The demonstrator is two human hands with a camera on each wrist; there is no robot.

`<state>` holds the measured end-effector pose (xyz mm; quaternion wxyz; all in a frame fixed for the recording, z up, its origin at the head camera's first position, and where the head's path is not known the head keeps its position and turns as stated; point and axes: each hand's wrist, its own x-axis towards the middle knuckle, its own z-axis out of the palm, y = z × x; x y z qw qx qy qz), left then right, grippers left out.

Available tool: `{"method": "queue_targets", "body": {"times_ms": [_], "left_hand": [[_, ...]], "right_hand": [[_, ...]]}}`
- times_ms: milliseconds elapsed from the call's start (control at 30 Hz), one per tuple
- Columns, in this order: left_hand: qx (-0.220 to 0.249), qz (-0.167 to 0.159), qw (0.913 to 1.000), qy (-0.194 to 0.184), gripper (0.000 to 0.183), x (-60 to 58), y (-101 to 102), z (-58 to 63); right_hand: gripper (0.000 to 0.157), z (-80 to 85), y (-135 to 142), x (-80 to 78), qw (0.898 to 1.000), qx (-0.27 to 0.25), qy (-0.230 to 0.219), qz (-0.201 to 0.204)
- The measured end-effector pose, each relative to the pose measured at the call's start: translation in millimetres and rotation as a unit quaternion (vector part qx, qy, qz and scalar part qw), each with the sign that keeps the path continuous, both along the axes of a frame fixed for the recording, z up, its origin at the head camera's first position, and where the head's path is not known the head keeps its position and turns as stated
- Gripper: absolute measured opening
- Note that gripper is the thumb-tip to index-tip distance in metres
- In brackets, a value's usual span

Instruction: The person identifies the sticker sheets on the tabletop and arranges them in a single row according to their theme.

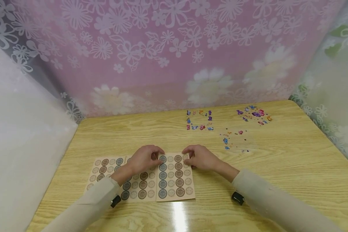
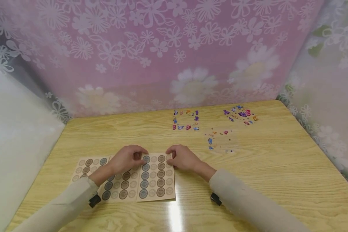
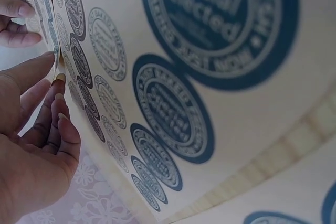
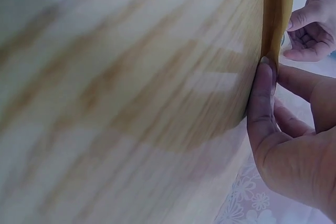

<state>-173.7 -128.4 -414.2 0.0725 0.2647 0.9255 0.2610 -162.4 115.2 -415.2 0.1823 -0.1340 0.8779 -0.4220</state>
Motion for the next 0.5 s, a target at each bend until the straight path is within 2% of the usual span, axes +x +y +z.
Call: {"method": "queue_targets", "body": {"times_ms": [300, 500], "left_hand": [[-0.017, -0.002, 0.9997, 0.017, 0.027, -1.6, -0.3, -0.5], [-0.026, -0.015, 0.9992, 0.027, 0.028, -2.5, 0.7, -1.5]], "right_hand": [[0.031, -0.7, -2.8, 0.1, 1.0, 0.028, 0.012, -0.001], [0.032, -1.2, -3.1, 1.1, 0.999, 0.046, 0.029, -0.001]]}}
